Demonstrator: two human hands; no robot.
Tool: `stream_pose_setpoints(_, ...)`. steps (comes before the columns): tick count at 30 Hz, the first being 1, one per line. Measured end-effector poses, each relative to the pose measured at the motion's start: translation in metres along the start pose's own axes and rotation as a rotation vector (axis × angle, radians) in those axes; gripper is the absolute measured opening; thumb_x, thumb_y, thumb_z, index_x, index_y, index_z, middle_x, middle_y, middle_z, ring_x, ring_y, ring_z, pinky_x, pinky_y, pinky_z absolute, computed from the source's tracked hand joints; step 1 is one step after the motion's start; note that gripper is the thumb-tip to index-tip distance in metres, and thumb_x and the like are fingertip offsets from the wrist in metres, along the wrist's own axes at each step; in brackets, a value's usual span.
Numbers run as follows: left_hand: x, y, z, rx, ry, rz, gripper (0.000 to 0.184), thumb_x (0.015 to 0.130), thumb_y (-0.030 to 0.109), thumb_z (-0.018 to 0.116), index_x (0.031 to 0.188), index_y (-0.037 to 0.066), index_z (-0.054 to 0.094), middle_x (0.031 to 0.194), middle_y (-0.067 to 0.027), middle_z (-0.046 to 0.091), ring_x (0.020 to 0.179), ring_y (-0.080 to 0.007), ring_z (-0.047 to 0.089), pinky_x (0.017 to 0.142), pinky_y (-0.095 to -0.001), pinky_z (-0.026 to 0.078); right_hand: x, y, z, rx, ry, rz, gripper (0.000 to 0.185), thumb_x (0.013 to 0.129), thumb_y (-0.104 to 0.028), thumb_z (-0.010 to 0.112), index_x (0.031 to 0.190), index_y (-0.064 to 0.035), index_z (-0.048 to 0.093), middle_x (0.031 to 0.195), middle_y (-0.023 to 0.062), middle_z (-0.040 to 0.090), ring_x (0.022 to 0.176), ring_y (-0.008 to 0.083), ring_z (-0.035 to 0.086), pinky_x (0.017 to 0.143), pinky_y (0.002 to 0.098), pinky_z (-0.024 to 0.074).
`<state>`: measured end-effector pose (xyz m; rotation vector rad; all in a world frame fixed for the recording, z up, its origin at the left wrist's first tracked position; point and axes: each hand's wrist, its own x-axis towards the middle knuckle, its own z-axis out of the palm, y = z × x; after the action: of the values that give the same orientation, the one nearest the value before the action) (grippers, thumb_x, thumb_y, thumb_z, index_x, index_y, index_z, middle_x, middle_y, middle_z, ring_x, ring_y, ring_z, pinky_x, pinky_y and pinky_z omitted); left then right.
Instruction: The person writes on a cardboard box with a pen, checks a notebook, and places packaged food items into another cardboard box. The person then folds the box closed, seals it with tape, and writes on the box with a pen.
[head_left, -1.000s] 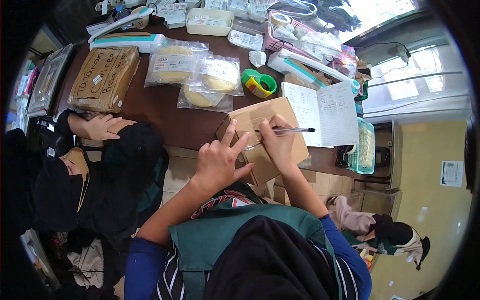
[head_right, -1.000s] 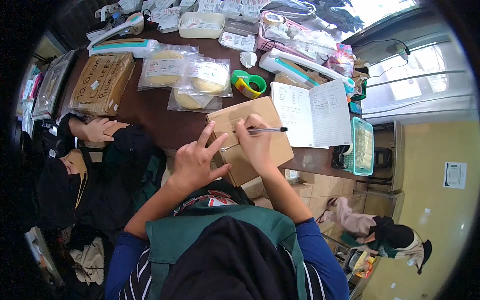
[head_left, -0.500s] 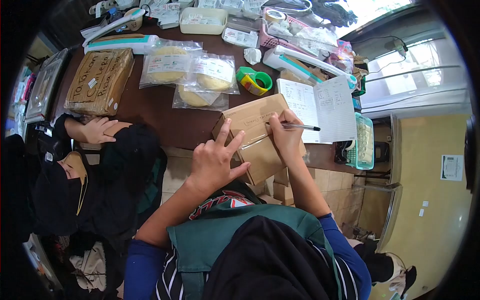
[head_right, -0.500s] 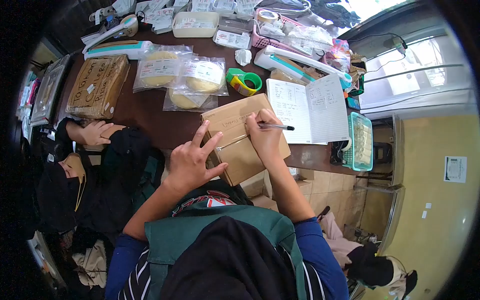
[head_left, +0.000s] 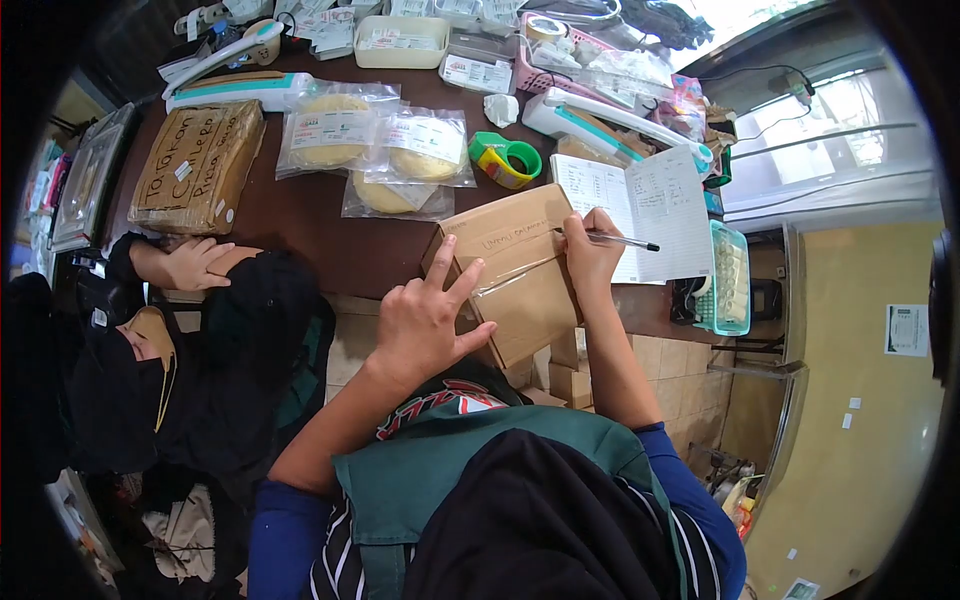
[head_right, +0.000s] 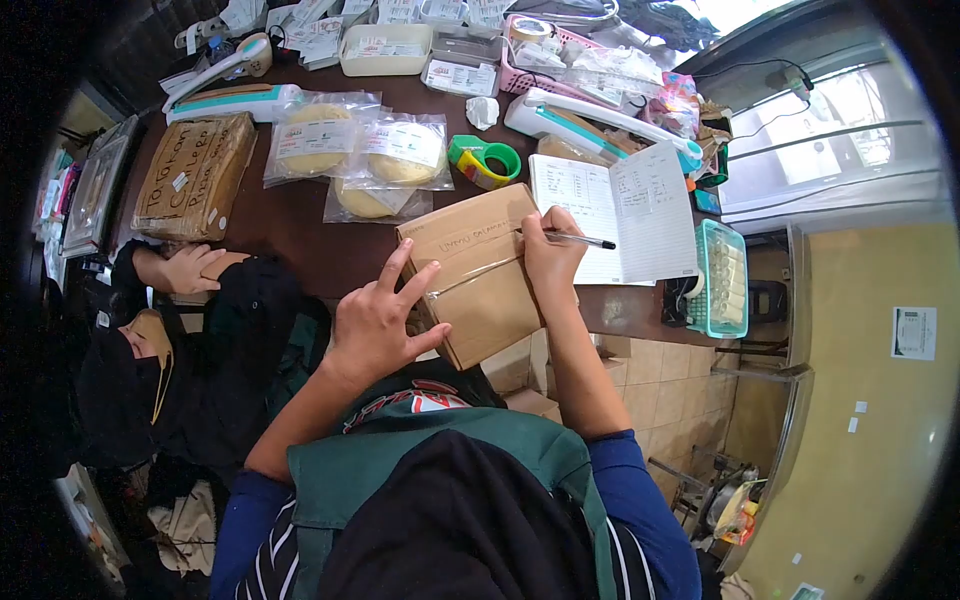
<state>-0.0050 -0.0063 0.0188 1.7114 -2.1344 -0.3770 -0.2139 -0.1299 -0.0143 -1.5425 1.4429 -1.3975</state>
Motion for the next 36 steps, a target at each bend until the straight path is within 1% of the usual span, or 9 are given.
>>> stream_pose_setpoints(11, 0.0, 0.0, 0.0, 0.012, 0.002, -0.002, 0.063, 0.07, 0.05, 0.067, 0.123, 0.02, 0.051, 0.136, -0.0149, 0.037, 0.073, -0.0255, 0.064, 0.067, -0.0351, 0.053, 0.0, -0.002, -0.002, -0.082, -0.008, -0.088, 0.035, 0.079, 0.0, 0.058, 0.054, -0.0082, 0.035, 0.05, -0.0013, 0.042, 0.043, 0.0052, 0.042, 0.041, 0.0211, 0.0365)
stream_pose_setpoints(13, -0.001, 0.0, 0.0, 0.011, 0.004, 0.001, 0.063, 0.07, 0.05, 0.067, 0.123, 0.02, 0.051, 0.136, -0.0149, 0.038, 0.073, -0.0255, 0.064, 0.067, -0.0351, 0.052, -0.002, -0.004, -0.001, 0.071, 0.05, 0.054, 0.034, 0.079, 0.0, 0.058, 0.054, -0.008, 0.036, 0.05, -0.0005, 0.043, 0.042, 0.0066, 0.044, 0.04, 0.0214, 0.037)
stream_pose_setpoints(16, -0.001, -0.001, 0.0, 0.009, 0.016, 0.01, 0.062, 0.07, 0.049, 0.067, 0.123, 0.02, 0.051, 0.135, -0.0151, 0.038, 0.073, -0.0255, 0.064, 0.067, -0.0353, 0.052, -0.009, -0.023, 0.004, 0.134, 0.047, 0.059, 0.032, 0.079, 0.0, 0.058, 0.055, -0.0054, 0.037, 0.048, 0.0009, 0.044, 0.043, 0.0054, 0.041, 0.041, 0.022, 0.0338)
stream_pose_setpoints(19, -0.002, -0.001, 0.002, 0.002, 0.023, 0.011, 0.062, 0.07, 0.048, 0.067, 0.123, 0.019, 0.052, 0.135, -0.0153, 0.038, 0.072, -0.0254, 0.063, 0.066, -0.0355, 0.052, -0.032, -0.045, 0.021, 0.2, -0.105, 0.158, 0.031, 0.08, 0.0, 0.057, 0.056, -0.0049, 0.038, 0.05, 0.0012, 0.045, 0.044, 0.0062, 0.043, 0.041, 0.0223, 0.0333)
stream_pose_setpoints(22, -0.002, -0.001, 0.002, -0.009, 0.032, 0.011, 0.062, 0.07, 0.047, 0.068, 0.123, 0.019, 0.052, 0.134, -0.0155, 0.039, 0.072, -0.0253, 0.063, 0.066, -0.0356, 0.052, -0.048, -0.039, 0.039, 0.167, -0.226, 0.102, 0.03, 0.08, 0.0, 0.058, 0.057, -0.0043, 0.039, 0.052, 0.0021, 0.046, 0.047, 0.0067, 0.044, 0.043, 0.0233, 0.0342)
stream_pose_setpoints(23, -0.002, -0.001, 0.002, -0.019, 0.036, 0.014, 0.063, 0.069, 0.046, 0.069, 0.123, 0.018, 0.052, 0.134, -0.0157, 0.04, 0.072, -0.0254, 0.063, 0.066, -0.0357, 0.051, -0.05, -0.041, 0.041, 0.16, -0.243, 0.156, 0.029, 0.079, 0.001, 0.058, 0.058, -0.003, 0.039, 0.054, 0.004, 0.046, 0.048, 0.0086, 0.044, 0.046, 0.0256, 0.0344)
stream_pose_setpoints(27, -0.003, -0.003, 0.005, -0.045, 0.041, 0.011, 0.063, 0.068, 0.045, 0.07, 0.123, 0.018, 0.052, 0.134, -0.0156, 0.04, 0.072, -0.0253, 0.063, 0.067, -0.0357, 0.051, -0.049, -0.031, 0.042, 0.103, -0.249, 0.042, 0.029, 0.078, 0.002, 0.058, 0.057, -0.002, 0.038, 0.053, 0.0051, 0.045, 0.048, 0.0108, 0.042, 0.047, 0.0277, 0.034)
stream_pose_setpoints(29, -0.003, -0.003, 0.006, -0.042, 0.049, 0.012, 0.064, 0.068, 0.045, 0.07, 0.123, 0.018, 0.052, 0.134, -0.0155, 0.04, 0.073, -0.0252, 0.063, 0.067, -0.0356, 0.051, -0.047, -0.032, 0.043, -0.021, -0.244, -0.086, 0.028, 0.078, 0.002, 0.058, 0.057, -0.0011, 0.038, 0.053, 0.0061, 0.044, 0.048, 0.0121, 0.04, 0.046, 0.0287, 0.0327)
stream_pose_setpoints(36, -0.004, -0.003, 0.007, -0.055, 0.04, 0.011, 0.064, 0.068, 0.045, 0.07, 0.124, 0.018, 0.052, 0.133, -0.0151, 0.04, 0.074, -0.0251, 0.063, 0.068, -0.0356, 0.051, -0.051, -0.03, 0.044, 0.08, -0.239, 0.026, 0.028, 0.076, 0.002, 0.059, 0.058, -0.0007, 0.038, 0.054, 0.0071, 0.043, 0.049, 0.0129, 0.039, 0.046, 0.0295, 0.032)
